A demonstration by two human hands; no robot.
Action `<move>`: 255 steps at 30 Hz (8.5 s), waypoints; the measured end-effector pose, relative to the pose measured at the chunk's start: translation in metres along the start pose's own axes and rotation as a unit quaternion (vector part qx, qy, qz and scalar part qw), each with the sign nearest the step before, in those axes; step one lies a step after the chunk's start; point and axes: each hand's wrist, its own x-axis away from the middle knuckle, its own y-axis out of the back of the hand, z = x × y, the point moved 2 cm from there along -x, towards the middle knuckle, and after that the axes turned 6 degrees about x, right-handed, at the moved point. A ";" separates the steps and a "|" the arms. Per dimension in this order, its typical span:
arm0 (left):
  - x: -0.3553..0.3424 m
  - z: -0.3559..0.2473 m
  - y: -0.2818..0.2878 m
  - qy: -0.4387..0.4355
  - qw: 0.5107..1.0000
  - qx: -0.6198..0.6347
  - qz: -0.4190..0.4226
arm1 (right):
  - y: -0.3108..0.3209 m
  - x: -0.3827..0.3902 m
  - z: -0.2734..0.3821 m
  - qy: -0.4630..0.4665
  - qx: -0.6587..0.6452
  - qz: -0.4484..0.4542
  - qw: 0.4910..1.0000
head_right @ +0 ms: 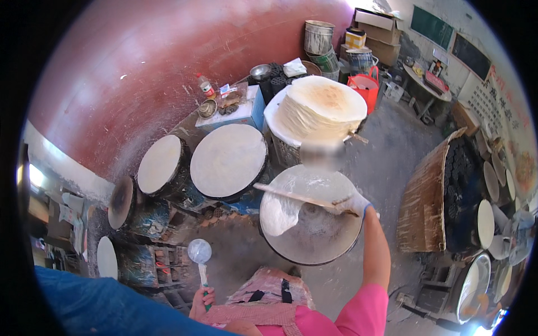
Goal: The person scoops batter from a large metal bowl and pours it onto several hot griddles. They use a wooden stick to spread the batter into thin, round crepes and flip them as they cook. Once cooked, the crepes are stacked in a basket.
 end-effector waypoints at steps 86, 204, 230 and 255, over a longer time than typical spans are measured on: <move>0.010 0.023 0.001 0.183 0.968 -0.162 0.062 | -0.111 0.183 -0.117 -0.095 0.167 -0.557 0.808; 0.511 0.047 0.239 -0.661 0.597 0.323 -0.321 | -0.924 0.315 0.130 0.611 0.120 0.626 0.471; 0.411 -0.020 0.298 -0.606 0.706 0.298 -0.214 | -0.888 0.215 0.071 0.136 0.366 0.729 0.562; 0.034 -0.535 0.011 -0.209 0.925 0.204 0.241 | -0.627 -0.268 0.153 0.144 0.489 0.104 0.854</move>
